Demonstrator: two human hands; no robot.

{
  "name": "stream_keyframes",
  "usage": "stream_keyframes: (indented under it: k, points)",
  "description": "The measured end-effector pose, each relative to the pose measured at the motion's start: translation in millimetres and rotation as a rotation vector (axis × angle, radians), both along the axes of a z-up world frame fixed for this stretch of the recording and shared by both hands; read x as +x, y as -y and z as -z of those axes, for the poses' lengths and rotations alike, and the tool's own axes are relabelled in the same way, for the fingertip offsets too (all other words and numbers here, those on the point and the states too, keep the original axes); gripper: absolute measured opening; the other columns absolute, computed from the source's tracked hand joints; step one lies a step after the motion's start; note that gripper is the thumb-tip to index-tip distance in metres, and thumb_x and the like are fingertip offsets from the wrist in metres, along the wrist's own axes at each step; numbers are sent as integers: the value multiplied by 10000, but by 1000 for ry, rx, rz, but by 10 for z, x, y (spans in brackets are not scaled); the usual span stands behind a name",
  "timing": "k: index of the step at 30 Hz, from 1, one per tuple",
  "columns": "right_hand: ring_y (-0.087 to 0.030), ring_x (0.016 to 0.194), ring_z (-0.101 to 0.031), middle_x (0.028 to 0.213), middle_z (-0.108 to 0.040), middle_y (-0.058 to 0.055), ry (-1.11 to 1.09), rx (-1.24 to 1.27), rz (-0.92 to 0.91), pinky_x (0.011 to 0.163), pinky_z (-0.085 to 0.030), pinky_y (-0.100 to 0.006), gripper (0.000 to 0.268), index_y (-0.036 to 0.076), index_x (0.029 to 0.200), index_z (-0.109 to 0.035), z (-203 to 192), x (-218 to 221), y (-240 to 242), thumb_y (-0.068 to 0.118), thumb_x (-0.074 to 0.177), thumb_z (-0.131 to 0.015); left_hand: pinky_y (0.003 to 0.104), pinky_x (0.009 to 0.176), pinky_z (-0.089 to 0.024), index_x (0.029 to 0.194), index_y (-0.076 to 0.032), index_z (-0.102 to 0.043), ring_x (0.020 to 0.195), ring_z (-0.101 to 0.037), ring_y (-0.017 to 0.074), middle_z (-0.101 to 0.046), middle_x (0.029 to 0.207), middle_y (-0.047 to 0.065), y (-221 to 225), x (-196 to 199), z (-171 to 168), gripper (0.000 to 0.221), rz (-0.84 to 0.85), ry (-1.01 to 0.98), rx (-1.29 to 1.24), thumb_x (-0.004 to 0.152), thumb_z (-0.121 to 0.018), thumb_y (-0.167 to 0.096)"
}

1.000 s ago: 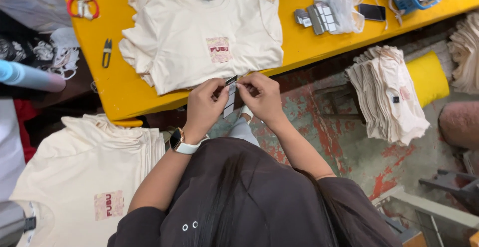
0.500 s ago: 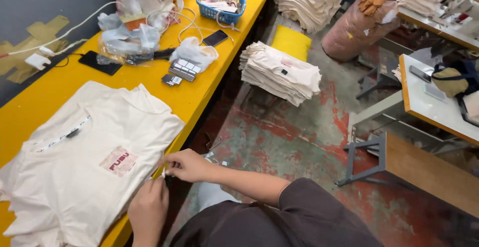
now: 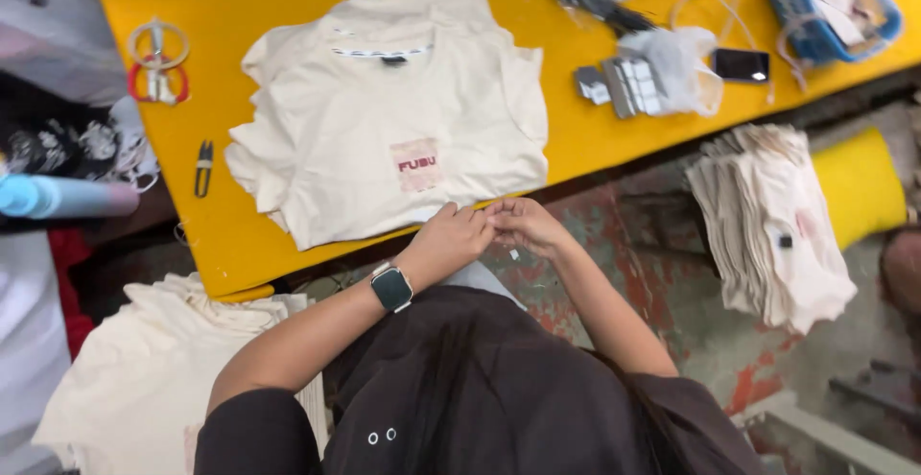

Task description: Attaching brand tags to t-shirts using plastic fasteners and stacking them on a work table.

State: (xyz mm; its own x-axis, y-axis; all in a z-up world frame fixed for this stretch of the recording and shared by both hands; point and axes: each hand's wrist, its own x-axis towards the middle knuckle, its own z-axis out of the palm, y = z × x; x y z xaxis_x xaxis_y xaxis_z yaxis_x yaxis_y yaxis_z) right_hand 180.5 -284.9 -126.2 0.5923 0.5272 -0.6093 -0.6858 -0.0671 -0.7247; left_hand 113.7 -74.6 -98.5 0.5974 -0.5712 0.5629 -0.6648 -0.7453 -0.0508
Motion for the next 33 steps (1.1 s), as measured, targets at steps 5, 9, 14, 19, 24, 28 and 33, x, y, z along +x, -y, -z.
stream_keyframes:
  k: [5,9,14,19,24,28,33]
  points:
    - [-149,700,-763,810,-710,-40,-179,73,-123,676,-678,-318,131,-1,1100,-622,584,855,-289,18,970,-622,434,736,-482,1006,-66,-707,677,-615,257,-643,764,93,-192,606,-109,125,-91,-86,84,898,-647,-88]
    - [-135,779,-742,825,-693,-18,-67,13,-310,730,-681,-375,87,47,1052,-627,404,1501,-673,58,966,-637,424,752,-471,973,-74,-690,675,-616,253,-615,742,65,-431,998,-206,70,-235,-132,110,905,-673,-66]
    - [-121,768,-725,808,-666,-1,36,-18,-438,760,-676,-352,82,44,1032,-648,336,1988,-1113,66,954,-657,382,706,-453,967,-98,-720,681,-622,224,-636,763,57,-657,1278,1,64,-376,-231,94,910,-692,-95]
    - [-182,798,-725,828,-682,-68,187,-21,-460,793,-670,-431,75,-6,1022,-691,220,2102,-1385,24,961,-661,368,678,-448,954,-111,-720,676,-618,209,-633,760,56,-808,1417,-98,51,-487,-251,84,944,-674,-93]
    - [-166,858,-669,886,-621,-67,233,-95,-488,821,-662,-416,143,-14,1078,-674,450,2182,-1555,51,1016,-563,382,704,-470,939,-124,-711,733,-641,234,-641,795,70,-897,1573,199,40,-508,-278,82,926,-684,-97]
    - [-282,1020,-641,1028,-601,-139,440,-143,-500,929,-579,-504,223,-26,1212,-624,681,2338,-1602,53,1040,-507,375,739,-502,1001,-123,-730,813,-691,244,-698,895,77,-982,1674,-7,88,-515,-440,2,926,-700,-91]
    - [-121,818,-699,839,-689,-61,432,-140,21,744,-621,-225,98,19,1061,-665,481,2493,-1848,103,1012,-661,562,789,-543,1090,-53,-636,939,-709,469,-737,983,188,-1122,1702,-128,152,-745,-1004,-796,939,-643,-67]
